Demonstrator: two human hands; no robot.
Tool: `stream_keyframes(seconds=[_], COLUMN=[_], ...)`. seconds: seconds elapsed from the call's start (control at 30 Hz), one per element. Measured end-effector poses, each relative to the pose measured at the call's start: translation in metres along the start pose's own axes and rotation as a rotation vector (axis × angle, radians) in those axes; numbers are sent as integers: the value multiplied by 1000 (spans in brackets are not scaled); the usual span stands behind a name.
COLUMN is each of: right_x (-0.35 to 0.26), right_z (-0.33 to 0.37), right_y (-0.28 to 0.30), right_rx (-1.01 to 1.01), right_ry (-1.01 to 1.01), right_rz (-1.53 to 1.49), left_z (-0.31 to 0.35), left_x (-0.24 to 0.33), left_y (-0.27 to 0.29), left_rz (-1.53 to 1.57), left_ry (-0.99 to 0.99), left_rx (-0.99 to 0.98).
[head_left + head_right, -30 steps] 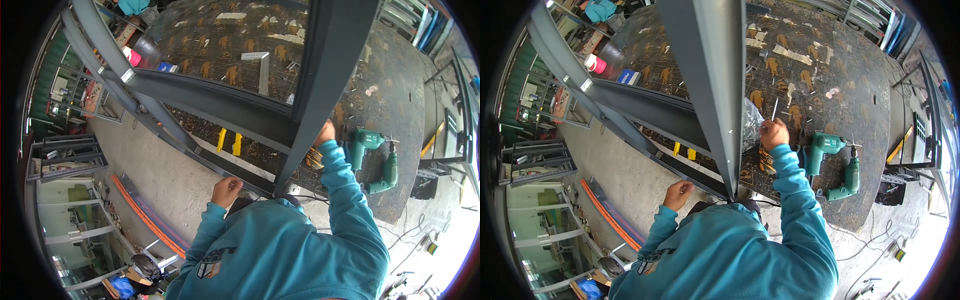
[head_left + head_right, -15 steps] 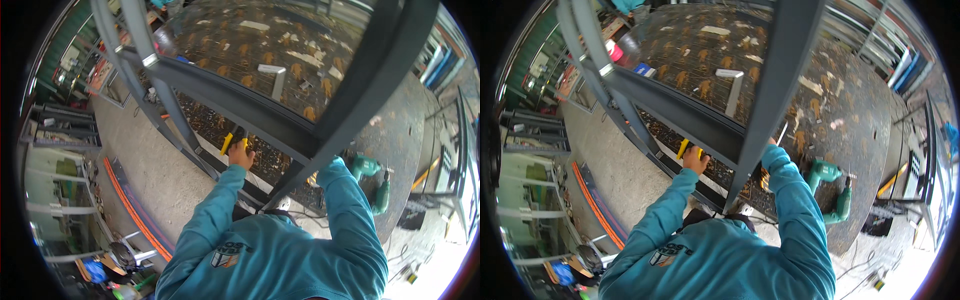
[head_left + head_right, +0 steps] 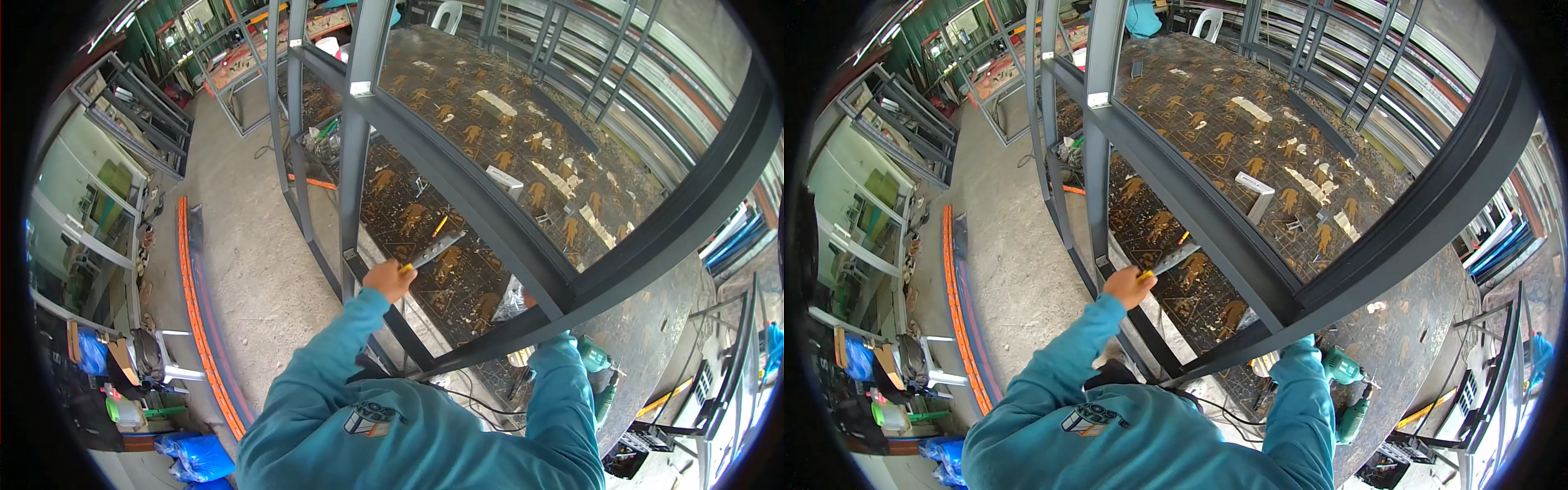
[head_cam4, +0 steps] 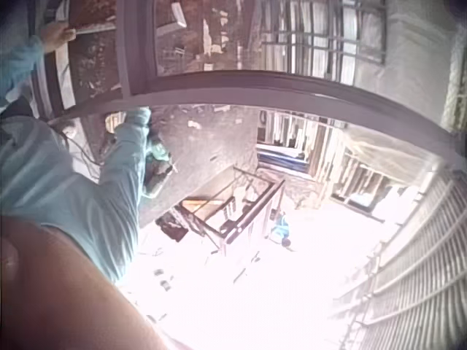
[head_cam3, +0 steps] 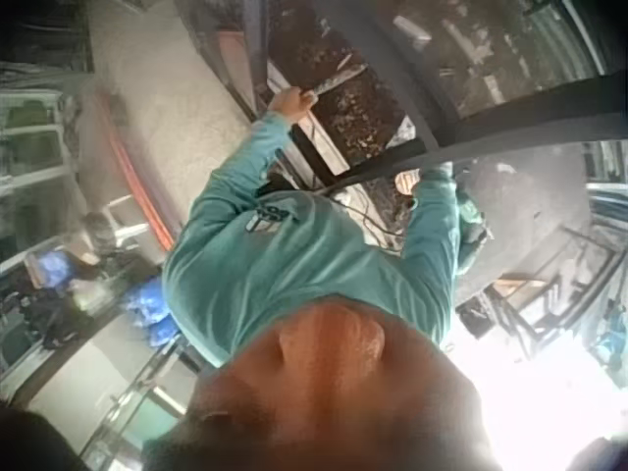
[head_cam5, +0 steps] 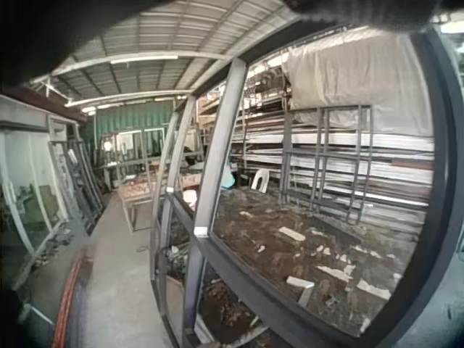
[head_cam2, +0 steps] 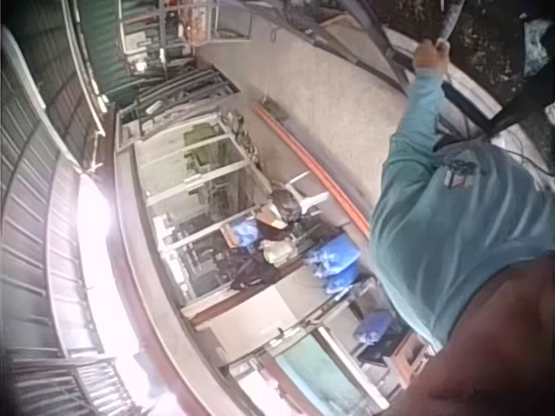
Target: The person assembles a metal frame using a screwdriver, rivets, and a miter saw.
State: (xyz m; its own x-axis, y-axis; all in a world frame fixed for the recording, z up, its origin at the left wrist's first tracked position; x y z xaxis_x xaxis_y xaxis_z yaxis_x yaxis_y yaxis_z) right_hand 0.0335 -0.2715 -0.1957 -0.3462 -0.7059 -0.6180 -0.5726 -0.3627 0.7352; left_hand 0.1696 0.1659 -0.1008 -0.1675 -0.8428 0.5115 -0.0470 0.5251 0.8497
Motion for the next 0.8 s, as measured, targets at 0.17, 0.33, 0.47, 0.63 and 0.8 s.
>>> stream_keyframes(seconds=[0.17, 0.33, 0.47, 0.63, 0.8], right_x=[13, 25, 47, 71, 50], right_z=[14, 36, 60, 110, 127], right_y=[10, -3, 20, 112, 141], right_rx=[70, 185, 286, 382, 713], right_ry=[-64, -160, -234, -287, -593], right_rz=[-12, -27, -111, -224, -83], left_z=[19, -1, -31, -45, -23], left_x=[-50, -94, -127, -151, -149], left_y=[56, 81, 100, 134, 126], left_rz=[253, 264, 320, 406, 448], left_ry=[79, -72, -130, -284, -247], left_rx=[-211, -222, -359, -359, -400])
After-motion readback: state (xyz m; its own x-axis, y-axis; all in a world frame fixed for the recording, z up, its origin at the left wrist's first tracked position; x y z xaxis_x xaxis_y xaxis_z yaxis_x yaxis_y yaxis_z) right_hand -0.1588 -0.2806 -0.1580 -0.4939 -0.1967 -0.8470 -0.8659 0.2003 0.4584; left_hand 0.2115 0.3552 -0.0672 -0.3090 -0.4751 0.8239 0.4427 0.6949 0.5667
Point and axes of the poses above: each hand's wrist, its own z-axis away from the middle knuckle, its own y-axis out of the back of the hand, x = y × z, the point moved 3 cm from there along -z, towards the middle knuckle, and after that the axes turned 13 degrees about x, right-handed, at the moved point
